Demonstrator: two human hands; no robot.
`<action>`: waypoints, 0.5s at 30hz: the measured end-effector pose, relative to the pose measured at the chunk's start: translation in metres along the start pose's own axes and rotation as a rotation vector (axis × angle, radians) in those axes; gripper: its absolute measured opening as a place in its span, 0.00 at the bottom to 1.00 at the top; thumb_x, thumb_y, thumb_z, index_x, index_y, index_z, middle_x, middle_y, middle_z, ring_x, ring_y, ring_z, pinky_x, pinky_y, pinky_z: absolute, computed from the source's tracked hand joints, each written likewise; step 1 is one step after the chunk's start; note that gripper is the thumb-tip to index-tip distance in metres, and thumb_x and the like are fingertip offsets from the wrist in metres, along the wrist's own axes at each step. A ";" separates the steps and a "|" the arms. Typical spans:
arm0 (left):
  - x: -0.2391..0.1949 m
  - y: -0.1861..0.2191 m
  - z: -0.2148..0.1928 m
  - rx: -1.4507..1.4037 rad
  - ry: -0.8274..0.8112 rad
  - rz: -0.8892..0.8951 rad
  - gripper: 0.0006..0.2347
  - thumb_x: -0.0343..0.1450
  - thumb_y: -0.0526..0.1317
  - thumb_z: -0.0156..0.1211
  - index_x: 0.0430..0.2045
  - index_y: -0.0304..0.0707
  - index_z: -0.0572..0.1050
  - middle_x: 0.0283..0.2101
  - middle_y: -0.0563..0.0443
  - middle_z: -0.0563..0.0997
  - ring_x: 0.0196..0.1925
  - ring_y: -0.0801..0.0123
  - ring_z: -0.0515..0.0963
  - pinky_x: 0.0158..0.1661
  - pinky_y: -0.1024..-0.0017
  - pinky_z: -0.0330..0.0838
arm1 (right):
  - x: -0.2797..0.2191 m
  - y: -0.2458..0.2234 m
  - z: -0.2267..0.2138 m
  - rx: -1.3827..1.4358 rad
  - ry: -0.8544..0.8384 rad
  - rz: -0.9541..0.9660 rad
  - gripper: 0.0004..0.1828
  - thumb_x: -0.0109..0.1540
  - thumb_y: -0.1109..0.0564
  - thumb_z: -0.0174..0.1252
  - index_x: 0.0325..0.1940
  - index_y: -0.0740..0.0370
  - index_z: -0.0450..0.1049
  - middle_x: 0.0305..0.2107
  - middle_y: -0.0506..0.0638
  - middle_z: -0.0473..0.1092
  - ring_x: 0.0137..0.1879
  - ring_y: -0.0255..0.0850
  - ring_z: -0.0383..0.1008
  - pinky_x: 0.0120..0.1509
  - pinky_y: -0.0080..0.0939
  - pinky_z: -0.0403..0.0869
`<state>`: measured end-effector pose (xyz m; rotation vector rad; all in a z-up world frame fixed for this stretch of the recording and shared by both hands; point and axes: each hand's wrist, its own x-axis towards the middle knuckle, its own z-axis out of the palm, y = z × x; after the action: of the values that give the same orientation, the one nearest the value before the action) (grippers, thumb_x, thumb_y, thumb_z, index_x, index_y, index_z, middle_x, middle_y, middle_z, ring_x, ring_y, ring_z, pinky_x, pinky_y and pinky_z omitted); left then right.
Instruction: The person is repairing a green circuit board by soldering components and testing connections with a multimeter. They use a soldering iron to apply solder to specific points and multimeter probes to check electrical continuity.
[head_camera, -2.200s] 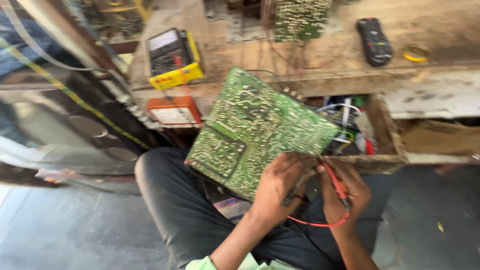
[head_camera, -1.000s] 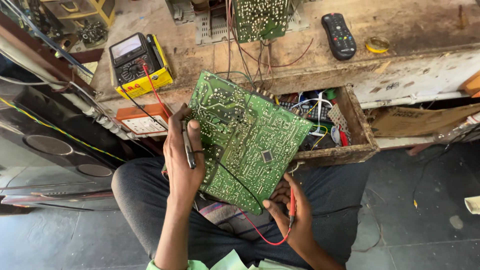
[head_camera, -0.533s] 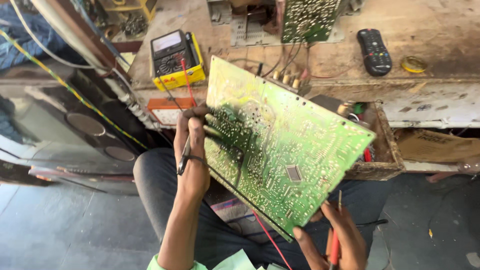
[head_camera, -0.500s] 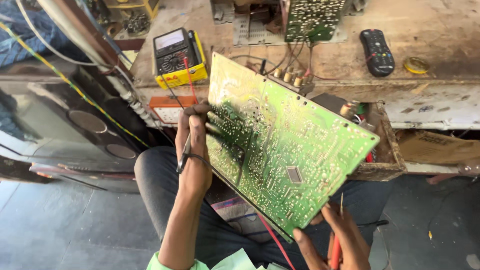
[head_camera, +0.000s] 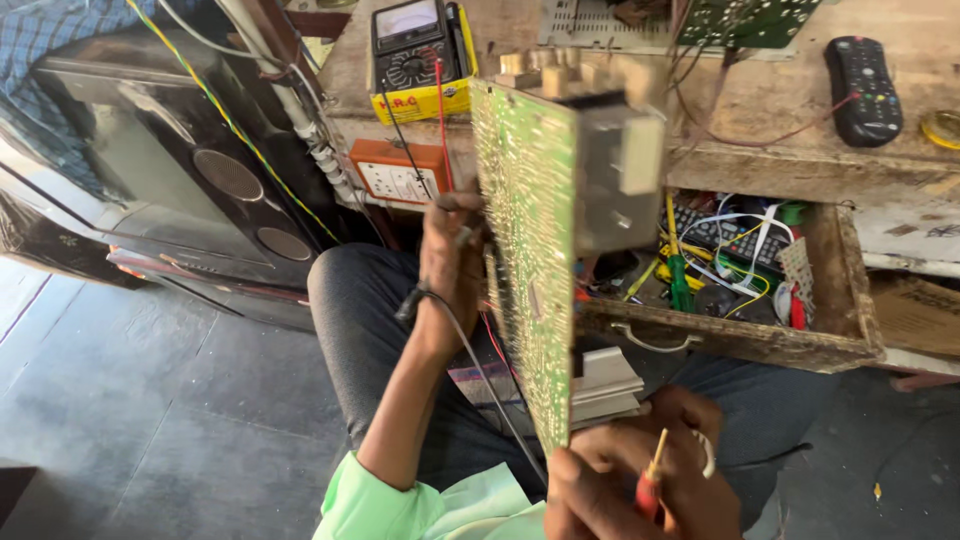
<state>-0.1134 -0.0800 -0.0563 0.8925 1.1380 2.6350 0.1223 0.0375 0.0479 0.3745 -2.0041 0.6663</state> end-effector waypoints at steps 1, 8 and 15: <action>-0.005 -0.015 -0.006 -0.064 -0.031 -0.040 0.26 0.78 0.60 0.51 0.62 0.40 0.62 0.67 0.38 0.66 0.62 0.59 0.70 0.59 0.61 0.68 | 0.008 -0.001 -0.005 0.000 -0.061 -0.034 0.28 0.55 0.56 0.68 0.59 0.45 0.71 0.40 0.37 0.72 0.42 0.33 0.74 0.60 0.57 0.67; -0.047 -0.098 -0.036 -0.119 0.677 -0.949 0.26 0.74 0.61 0.43 0.52 0.38 0.70 0.50 0.41 0.74 0.43 0.58 0.77 0.41 0.59 0.76 | 0.020 -0.016 0.014 0.035 -0.292 -0.165 0.14 0.60 0.56 0.65 0.51 0.53 0.79 0.40 0.42 0.74 0.42 0.34 0.76 0.52 0.51 0.64; -0.047 -0.023 -0.029 -0.002 0.557 -0.582 0.27 0.75 0.61 0.40 0.53 0.36 0.70 0.50 0.42 0.76 0.44 0.64 0.79 0.45 0.65 0.76 | 0.028 -0.031 0.041 -0.022 -0.222 -0.217 0.11 0.63 0.60 0.60 0.50 0.55 0.77 0.42 0.49 0.75 0.48 0.40 0.78 0.55 0.53 0.67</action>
<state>-0.0940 -0.0973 -0.1102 -0.1991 1.2498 2.4106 0.0957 -0.0116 0.0655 0.6668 -2.1379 0.4834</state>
